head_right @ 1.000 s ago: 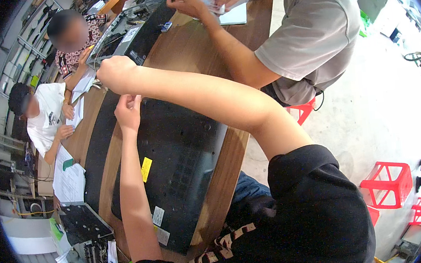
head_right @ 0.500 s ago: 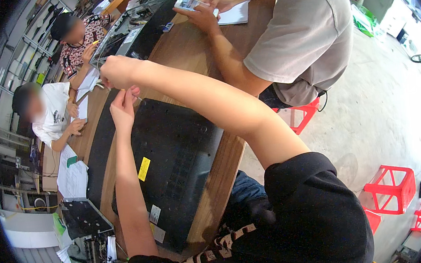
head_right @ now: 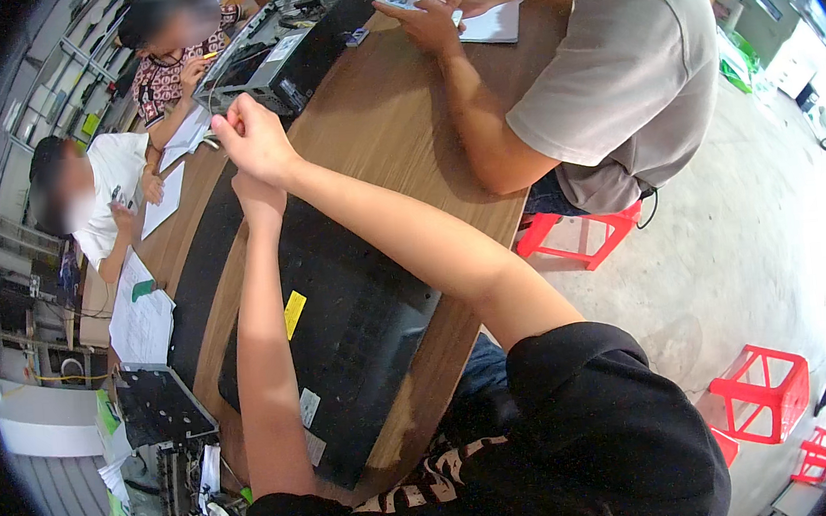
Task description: The person uses a screwdriver to remove screws from the bottom of a laptop, then pulls out a modular component from the side of the device.
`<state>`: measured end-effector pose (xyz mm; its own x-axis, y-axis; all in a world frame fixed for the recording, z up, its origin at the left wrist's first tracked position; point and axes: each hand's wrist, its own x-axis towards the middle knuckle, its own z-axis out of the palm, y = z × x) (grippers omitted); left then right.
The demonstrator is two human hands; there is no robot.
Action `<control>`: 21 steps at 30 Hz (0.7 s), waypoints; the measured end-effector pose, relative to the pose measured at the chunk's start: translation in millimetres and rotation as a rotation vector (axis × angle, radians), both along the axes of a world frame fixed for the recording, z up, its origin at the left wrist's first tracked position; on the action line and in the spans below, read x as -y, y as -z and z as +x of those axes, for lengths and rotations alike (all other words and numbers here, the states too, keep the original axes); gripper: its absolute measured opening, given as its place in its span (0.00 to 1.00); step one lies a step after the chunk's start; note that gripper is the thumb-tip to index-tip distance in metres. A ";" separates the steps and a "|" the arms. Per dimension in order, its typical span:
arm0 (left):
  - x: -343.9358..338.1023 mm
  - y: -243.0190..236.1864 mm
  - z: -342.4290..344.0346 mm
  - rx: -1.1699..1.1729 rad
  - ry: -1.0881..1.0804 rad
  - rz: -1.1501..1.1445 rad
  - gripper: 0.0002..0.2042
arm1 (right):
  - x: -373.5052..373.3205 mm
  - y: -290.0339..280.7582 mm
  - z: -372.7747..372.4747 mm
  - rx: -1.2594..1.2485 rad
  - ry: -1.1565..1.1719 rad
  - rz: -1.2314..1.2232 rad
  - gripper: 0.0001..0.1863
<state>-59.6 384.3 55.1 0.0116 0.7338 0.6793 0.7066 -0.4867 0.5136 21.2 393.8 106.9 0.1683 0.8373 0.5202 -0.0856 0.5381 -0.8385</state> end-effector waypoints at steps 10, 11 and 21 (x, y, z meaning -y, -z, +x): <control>7.2 -10.2 11.0 0.154 0.058 -0.192 0.07 | -34.5 -18.8 30.2 -0.213 -0.828 -0.378 0.28; 6.5 -10.6 11.8 0.158 0.080 -0.207 0.07 | -38.3 -18.9 35.4 -0.207 -0.927 -0.416 0.28; 4.0 -6.4 -2.7 0.176 0.252 -0.276 0.05 | -53.1 -11.0 44.0 -0.163 -1.114 -0.314 0.28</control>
